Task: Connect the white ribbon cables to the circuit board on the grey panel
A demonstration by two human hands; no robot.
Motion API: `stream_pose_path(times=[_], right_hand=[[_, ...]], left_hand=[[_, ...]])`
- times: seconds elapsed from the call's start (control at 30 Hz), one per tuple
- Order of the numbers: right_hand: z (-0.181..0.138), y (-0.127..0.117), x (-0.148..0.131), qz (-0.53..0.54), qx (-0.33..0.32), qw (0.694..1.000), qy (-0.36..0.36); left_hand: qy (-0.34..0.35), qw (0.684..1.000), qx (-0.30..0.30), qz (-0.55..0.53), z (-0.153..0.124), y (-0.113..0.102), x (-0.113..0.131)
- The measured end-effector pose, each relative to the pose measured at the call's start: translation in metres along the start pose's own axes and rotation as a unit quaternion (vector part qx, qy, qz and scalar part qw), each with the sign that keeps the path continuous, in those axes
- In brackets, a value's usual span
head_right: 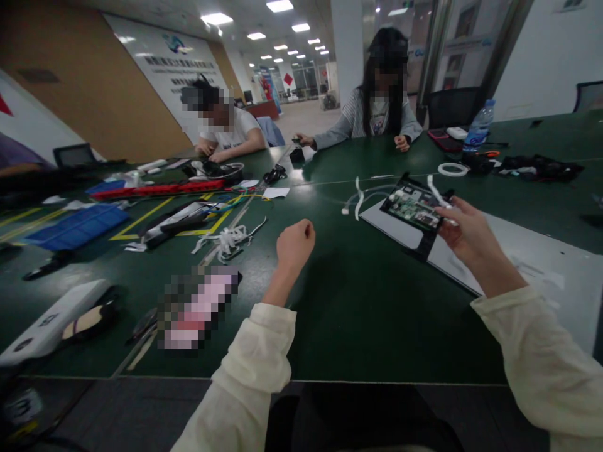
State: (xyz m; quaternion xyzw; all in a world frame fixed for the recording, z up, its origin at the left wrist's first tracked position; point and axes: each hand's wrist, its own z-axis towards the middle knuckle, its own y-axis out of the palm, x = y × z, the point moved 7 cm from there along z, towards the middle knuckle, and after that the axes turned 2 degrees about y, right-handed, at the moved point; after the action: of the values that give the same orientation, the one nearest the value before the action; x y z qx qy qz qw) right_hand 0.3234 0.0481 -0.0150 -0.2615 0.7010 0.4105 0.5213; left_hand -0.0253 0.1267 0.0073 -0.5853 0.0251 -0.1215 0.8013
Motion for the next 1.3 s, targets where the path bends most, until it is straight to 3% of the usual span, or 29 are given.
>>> stream_pose_path(times=[0.07,0.23,0.37,0.5,0.6,0.7,0.8,0.9,0.97,1.03,1.13,1.23,1.3], right_hand=[[-0.013,0.023,0.027,0.002,-0.064,0.997,0.048],[-0.037,0.057,0.086,-0.066,-0.12,0.985,0.103],[-0.042,0.073,0.105,-0.125,-0.17,0.972,0.102],[-0.038,0.076,0.108,-0.261,-0.202,0.942,0.054],[-0.039,0.082,0.102,-0.38,-0.229,0.896,-0.019],[-0.043,0.093,0.092,-0.476,-0.252,0.836,-0.103],[-0.043,0.095,0.077,-0.545,-0.246,0.781,-0.182],[-0.027,0.073,0.053,-0.578,-0.18,0.758,-0.243],[-0.01,0.043,0.032,-0.6,-0.101,0.746,-0.272],[0.008,0.006,0.015,-0.641,-0.026,0.715,-0.28],[0.03,-0.051,0.007,-0.698,0.046,0.686,-0.202],[0.035,-0.094,0.015,-0.715,0.076,0.692,-0.067],[0.031,-0.105,0.021,-0.702,0.071,0.708,-0.023]], left_hand=[[-0.031,0.998,0.056,-0.021,-0.001,-0.013,-0.006],[-0.049,0.984,0.154,-0.079,-0.005,-0.036,-0.012],[-0.079,0.959,0.244,-0.12,-0.006,-0.054,-0.033],[-0.106,0.935,0.317,-0.117,-0.009,-0.069,-0.049],[-0.037,0.955,0.275,-0.102,-0.007,-0.062,-0.026],[0.094,0.979,0.153,-0.092,-0.007,-0.033,0.019],[0.185,0.978,0.031,-0.09,-0.015,-0.001,0.052],[0.227,0.968,-0.044,-0.093,-0.024,0.02,0.066],[0.239,0.963,-0.079,-0.092,-0.029,0.029,0.07],[0.249,0.958,-0.106,-0.09,-0.032,0.036,0.071],[0.252,0.955,-0.125,-0.094,-0.034,0.043,0.071],[0.242,0.957,-0.127,-0.099,-0.033,0.048,0.069],[0.235,0.959,-0.125,-0.096,-0.032,0.05,0.068]])
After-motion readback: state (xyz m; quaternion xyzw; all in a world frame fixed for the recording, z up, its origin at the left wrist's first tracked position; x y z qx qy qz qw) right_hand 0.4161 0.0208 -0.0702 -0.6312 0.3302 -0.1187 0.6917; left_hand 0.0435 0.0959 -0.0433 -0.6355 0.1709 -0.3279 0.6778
